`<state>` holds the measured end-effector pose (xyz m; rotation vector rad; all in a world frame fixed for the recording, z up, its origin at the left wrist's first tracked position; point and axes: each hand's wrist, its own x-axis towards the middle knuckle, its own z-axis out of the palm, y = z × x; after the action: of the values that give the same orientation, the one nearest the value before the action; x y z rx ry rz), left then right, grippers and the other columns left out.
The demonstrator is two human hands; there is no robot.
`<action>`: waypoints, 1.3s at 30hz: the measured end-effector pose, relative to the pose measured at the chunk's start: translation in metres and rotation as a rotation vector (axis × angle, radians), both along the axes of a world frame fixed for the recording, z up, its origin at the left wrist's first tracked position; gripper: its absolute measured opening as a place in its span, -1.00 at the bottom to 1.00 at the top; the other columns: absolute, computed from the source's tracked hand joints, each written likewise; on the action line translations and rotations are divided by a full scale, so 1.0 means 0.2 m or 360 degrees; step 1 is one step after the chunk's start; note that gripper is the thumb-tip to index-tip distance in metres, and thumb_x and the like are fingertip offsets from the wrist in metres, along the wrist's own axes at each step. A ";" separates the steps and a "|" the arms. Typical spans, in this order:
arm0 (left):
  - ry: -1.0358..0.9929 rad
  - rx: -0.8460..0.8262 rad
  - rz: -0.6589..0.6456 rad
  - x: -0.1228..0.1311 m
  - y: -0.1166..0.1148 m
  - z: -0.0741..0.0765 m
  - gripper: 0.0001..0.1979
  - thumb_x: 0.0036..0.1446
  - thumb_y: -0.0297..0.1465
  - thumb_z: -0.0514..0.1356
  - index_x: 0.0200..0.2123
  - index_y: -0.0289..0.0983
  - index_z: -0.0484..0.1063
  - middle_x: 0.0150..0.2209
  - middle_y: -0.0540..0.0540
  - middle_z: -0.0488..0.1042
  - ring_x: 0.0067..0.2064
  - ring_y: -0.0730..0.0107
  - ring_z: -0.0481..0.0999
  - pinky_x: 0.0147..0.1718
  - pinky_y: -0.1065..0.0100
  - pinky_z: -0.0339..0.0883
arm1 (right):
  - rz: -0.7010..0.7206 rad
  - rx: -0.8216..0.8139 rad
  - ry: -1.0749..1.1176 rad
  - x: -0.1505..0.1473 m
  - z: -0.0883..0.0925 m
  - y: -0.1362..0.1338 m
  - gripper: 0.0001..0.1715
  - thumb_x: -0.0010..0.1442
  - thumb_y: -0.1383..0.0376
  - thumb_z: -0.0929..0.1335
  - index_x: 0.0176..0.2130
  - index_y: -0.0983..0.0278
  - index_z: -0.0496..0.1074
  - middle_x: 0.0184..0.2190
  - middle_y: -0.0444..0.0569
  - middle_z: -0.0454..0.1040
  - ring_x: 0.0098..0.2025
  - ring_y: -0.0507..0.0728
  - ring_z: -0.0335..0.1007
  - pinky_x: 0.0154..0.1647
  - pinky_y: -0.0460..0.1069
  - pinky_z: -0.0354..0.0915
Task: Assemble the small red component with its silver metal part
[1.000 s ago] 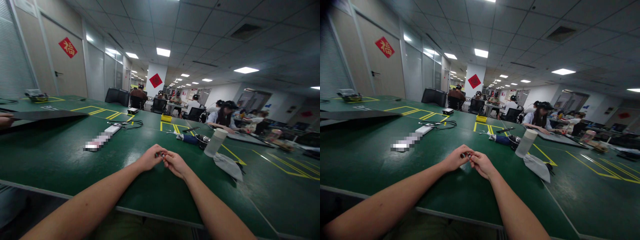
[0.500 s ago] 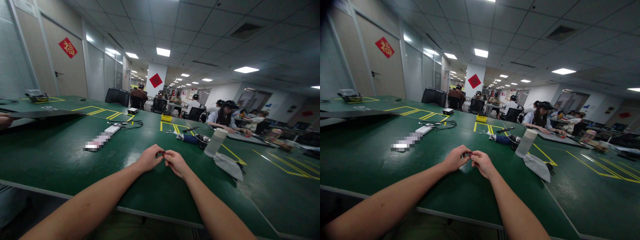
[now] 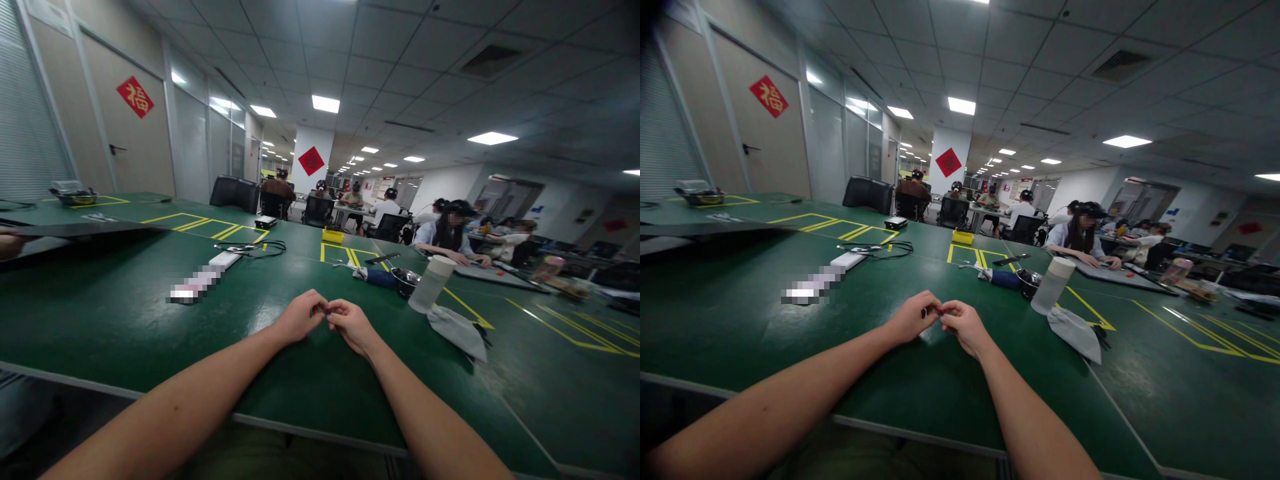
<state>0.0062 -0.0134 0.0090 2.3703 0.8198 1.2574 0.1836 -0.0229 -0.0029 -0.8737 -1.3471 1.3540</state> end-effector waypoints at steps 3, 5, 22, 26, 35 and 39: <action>0.0006 -0.0010 0.0018 0.00 0.00 0.00 -0.83 0.03 -0.55 0.14 -0.28 -0.27 0.44 -0.34 -0.04 0.37 -0.33 0.45 0.37 -0.34 0.44 0.26 | 0.0027 -0.0027 0.0027 0.00 0.01 -0.01 -0.74 -0.13 0.41 0.46 -0.32 0.29 0.47 -0.49 -0.15 0.46 -0.59 -0.06 0.30 -0.55 -0.13 0.15; 0.0003 -0.0005 0.0045 0.00 0.00 0.00 -0.84 0.02 -0.55 0.14 -0.30 -0.27 0.44 -0.35 -0.03 0.37 -0.34 0.46 0.37 -0.35 0.44 0.25 | 0.0075 -0.0063 0.0088 0.00 0.02 -0.02 -0.73 -0.12 0.40 0.45 -0.31 0.29 0.47 -0.46 -0.12 0.47 -0.55 -0.03 0.34 -0.49 -0.11 0.21; 0.0019 -0.0040 0.0063 0.01 0.00 -0.01 -0.88 0.01 -0.53 0.14 -0.35 -0.26 0.44 -0.36 -0.02 0.36 -0.36 0.47 0.36 -0.36 0.44 0.24 | 0.0053 -0.0069 0.0055 0.00 0.01 -0.01 -0.70 -0.05 0.23 0.47 -0.29 0.33 0.47 -0.46 -0.05 0.48 -0.45 0.04 0.39 -0.34 -0.01 0.32; -0.0050 -0.0104 0.0036 0.01 0.01 -0.02 -0.80 -0.03 -0.60 0.11 -0.32 -0.27 0.42 -0.30 -0.04 0.36 -0.36 0.48 0.36 -0.34 0.43 0.26 | 0.0000 0.0085 0.0030 -0.02 0.01 -0.01 -0.65 -0.10 0.34 0.47 -0.23 0.29 0.45 -0.31 -0.03 0.50 -0.32 0.08 0.42 -0.20 0.01 0.33; -0.0103 -0.0270 -0.0031 0.01 0.04 -0.04 -0.78 0.04 -0.53 0.11 -0.21 -0.28 0.43 -0.32 -0.04 0.44 -0.30 0.43 0.40 -0.30 0.40 0.29 | -0.0145 0.0321 -0.0134 -0.03 0.01 0.01 -0.58 -0.12 0.42 0.43 -0.19 0.28 0.37 -0.27 -0.04 0.48 -0.18 0.10 0.43 -0.06 0.04 0.28; -0.0068 -0.0259 -0.0007 0.00 0.03 -0.03 -0.78 0.03 -0.54 0.11 -0.22 -0.27 0.45 -0.33 -0.04 0.43 -0.29 0.41 0.40 -0.29 0.40 0.30 | -0.0107 0.0347 -0.0217 -0.04 0.02 0.01 -0.57 -0.12 0.43 0.41 -0.18 0.27 0.36 -0.28 -0.05 0.48 -0.21 0.09 0.42 -0.10 0.02 0.29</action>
<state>0.0064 -0.0081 0.0034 2.2084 0.8687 1.1880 0.1749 -0.0219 0.0004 -0.8667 -1.5244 1.0886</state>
